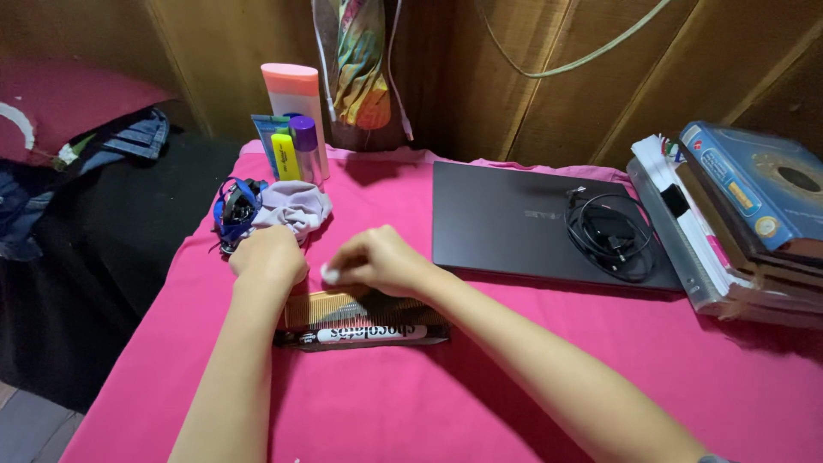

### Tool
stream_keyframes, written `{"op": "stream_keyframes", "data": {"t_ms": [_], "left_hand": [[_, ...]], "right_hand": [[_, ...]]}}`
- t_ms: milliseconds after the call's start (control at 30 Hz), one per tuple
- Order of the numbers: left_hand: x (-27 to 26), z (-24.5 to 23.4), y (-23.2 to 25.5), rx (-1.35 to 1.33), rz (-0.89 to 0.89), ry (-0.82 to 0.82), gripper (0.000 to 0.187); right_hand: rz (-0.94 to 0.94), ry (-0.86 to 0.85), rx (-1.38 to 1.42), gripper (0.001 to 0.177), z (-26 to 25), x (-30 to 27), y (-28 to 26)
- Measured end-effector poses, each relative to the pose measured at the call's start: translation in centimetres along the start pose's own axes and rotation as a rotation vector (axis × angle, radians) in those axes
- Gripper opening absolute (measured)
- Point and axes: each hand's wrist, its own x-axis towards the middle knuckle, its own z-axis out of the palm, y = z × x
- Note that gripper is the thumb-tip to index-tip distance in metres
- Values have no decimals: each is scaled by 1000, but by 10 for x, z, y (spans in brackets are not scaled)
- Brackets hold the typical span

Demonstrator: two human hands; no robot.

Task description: Organizing various items on a desk including a laptop, books, and toiletries.

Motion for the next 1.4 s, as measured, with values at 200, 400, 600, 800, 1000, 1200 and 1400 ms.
{"op": "stream_keyframes", "data": {"t_ms": [200, 400, 600, 800, 1000, 1200, 1400], "left_hand": [[6, 11, 1, -21, 23, 87, 30], [0, 25, 28, -52, 85, 323, 19], [-6, 54, 54, -488, 710, 623, 36], [-2, 65, 53, -61, 440, 328, 68], [-4, 35, 61, 41, 441, 196, 61], [54, 60, 83, -57, 527, 420, 39], [50, 46, 85, -14, 417, 245, 51]], "right_hand": [[64, -48, 14, 18, 8, 11, 6], [292, 402, -58, 14, -35, 45, 69], [-125, 121, -8, 44, -23, 42, 86], [-154, 2, -221, 11, -23, 82, 136], [-113, 165, -292, 20, -58, 85, 143], [-152, 7, -286, 12, -47, 77, 189], [-196, -99, -189, 22, -74, 57, 123]]}}
